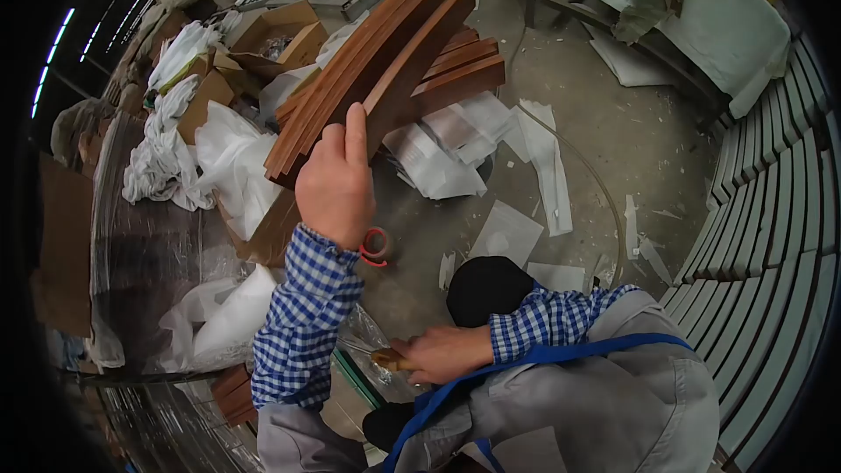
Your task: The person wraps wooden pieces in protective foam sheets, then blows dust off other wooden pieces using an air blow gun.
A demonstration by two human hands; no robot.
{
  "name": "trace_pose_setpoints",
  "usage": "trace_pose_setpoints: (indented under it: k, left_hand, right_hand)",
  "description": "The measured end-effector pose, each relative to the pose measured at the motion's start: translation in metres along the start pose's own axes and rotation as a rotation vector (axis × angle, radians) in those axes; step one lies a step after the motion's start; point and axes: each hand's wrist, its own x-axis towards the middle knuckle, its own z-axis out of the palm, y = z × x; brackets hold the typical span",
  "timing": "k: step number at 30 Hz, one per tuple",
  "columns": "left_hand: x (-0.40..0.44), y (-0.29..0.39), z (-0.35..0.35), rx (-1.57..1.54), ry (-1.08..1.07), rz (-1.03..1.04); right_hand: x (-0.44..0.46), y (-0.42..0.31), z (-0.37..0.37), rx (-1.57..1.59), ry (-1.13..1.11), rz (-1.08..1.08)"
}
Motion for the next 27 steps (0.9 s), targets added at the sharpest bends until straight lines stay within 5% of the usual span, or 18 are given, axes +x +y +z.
trace_pose_setpoints:
  k: [16,22,27]
  left_hand:
    - [0.010,0.001,0.052,0.462,-0.058,-0.072]
    - [-0.010,-0.001,0.037,0.070,0.056,-0.092]
    - [-0.109,-0.014,-0.030,-0.090,0.172,-0.215]
  right_hand:
    - [0.005,0.004,-0.012,0.004,-0.074,0.015]
    - [0.003,-0.002,-0.019,-0.043,-0.067,0.017]
    - [0.014,-0.013,-0.022,-0.055,-0.021,-0.003]
